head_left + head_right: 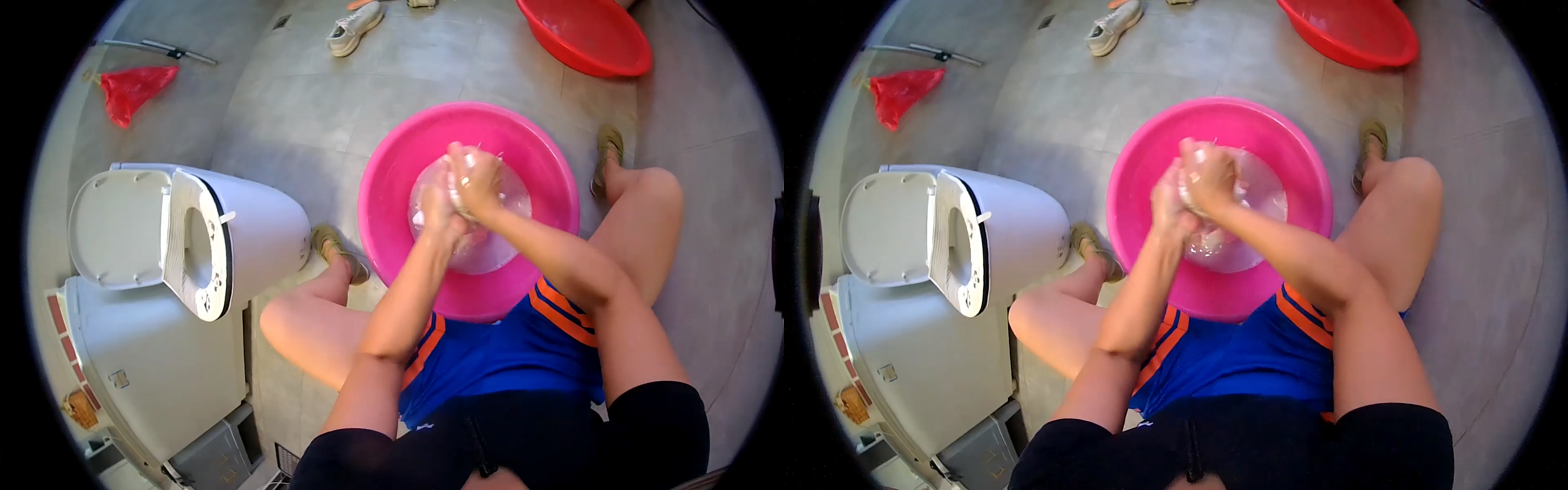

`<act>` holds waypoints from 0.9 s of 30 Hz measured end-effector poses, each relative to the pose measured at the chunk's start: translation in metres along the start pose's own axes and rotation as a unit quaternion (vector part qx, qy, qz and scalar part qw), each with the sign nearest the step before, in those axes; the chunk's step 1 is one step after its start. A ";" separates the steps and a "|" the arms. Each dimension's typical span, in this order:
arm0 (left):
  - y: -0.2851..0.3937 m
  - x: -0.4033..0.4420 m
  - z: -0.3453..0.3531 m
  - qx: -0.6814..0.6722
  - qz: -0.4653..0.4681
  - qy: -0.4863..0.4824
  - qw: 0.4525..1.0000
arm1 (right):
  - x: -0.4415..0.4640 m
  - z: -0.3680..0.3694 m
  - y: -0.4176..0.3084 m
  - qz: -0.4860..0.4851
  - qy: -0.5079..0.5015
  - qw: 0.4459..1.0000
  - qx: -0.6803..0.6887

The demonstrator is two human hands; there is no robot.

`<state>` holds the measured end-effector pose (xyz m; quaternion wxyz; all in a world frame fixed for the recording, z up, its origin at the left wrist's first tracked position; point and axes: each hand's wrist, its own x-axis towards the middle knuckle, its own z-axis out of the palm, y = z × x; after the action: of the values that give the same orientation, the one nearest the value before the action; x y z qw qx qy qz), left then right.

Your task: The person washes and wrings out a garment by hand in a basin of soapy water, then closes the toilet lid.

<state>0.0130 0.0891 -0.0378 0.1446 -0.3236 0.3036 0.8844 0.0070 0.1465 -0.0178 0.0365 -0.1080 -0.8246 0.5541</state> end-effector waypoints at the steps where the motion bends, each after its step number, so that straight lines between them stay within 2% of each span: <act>1: 0.007 0.019 -0.017 0.017 0.037 -0.035 0.999 | -0.007 0.009 0.017 -0.121 0.050 0.991 -0.002; 2: 0.022 0.006 -0.017 0.064 0.059 -0.046 0.995 | -0.011 0.005 0.011 -0.138 0.032 0.990 -0.010; 4: 0.023 0.010 -0.021 0.179 0.129 0.108 0.969 | -0.023 -0.001 -0.007 -0.170 -0.011 0.985 -0.020; 5: 0.015 0.011 -0.021 0.100 0.094 0.095 0.986 | -0.010 0.011 0.015 -0.206 0.024 0.978 -0.008; 7: -0.001 -0.009 0.011 -0.058 0.018 0.065 0.996 | 0.020 0.000 0.031 -0.060 -0.015 0.997 -0.052; 8: 0.000 -0.013 0.015 -0.018 0.011 0.029 0.999 | 0.034 -0.006 0.038 0.015 -0.031 0.997 -0.074; 11: 0.017 -0.011 0.005 0.092 0.007 -0.079 0.993 | 0.062 -0.009 0.059 -0.023 -0.006 0.999 -0.025; 12: 0.033 -0.036 0.025 0.089 -0.001 -0.084 0.992 | 0.064 -0.013 0.056 -0.017 -0.041 0.999 0.025; 14: 0.040 -0.028 0.013 0.315 0.121 -0.017 0.941 | 0.071 -0.026 0.040 -0.010 -0.109 0.986 0.123; 15: 0.044 -0.029 0.009 0.412 0.176 -0.080 0.890 | 0.074 -0.031 0.037 0.005 -0.154 0.970 0.190; 17: 0.053 -0.031 -0.001 0.580 0.272 -0.201 0.741 | 0.074 -0.039 0.033 0.069 -0.211 0.939 0.263; 18: 0.058 -0.026 -0.010 0.603 0.209 -0.184 0.748 | 0.073 -0.046 0.028 0.101 -0.238 0.919 0.297; 20: 0.070 -0.016 -0.028 0.642 0.080 -0.147 0.748 | 0.072 -0.059 0.024 0.022 -0.288 0.925 0.245; 21: 0.076 -0.018 -0.031 0.603 0.108 -0.138 0.778 | 0.072 -0.064 0.025 -0.018 -0.313 0.924 0.220; 24: 0.089 -0.029 -0.036 0.339 0.138 -0.164 0.916 | 0.077 -0.069 0.049 -0.135 -0.408 0.901 0.063; 27: 0.087 -0.033 -0.039 0.098 0.110 -0.227 0.963 | 0.071 -0.071 0.068 -0.047 -0.455 0.874 -0.165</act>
<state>0.0176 -0.0043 -0.0010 0.1424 -0.0631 0.3822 0.9109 -0.0399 0.2508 -0.0576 -0.3350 0.1899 -0.8338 0.3957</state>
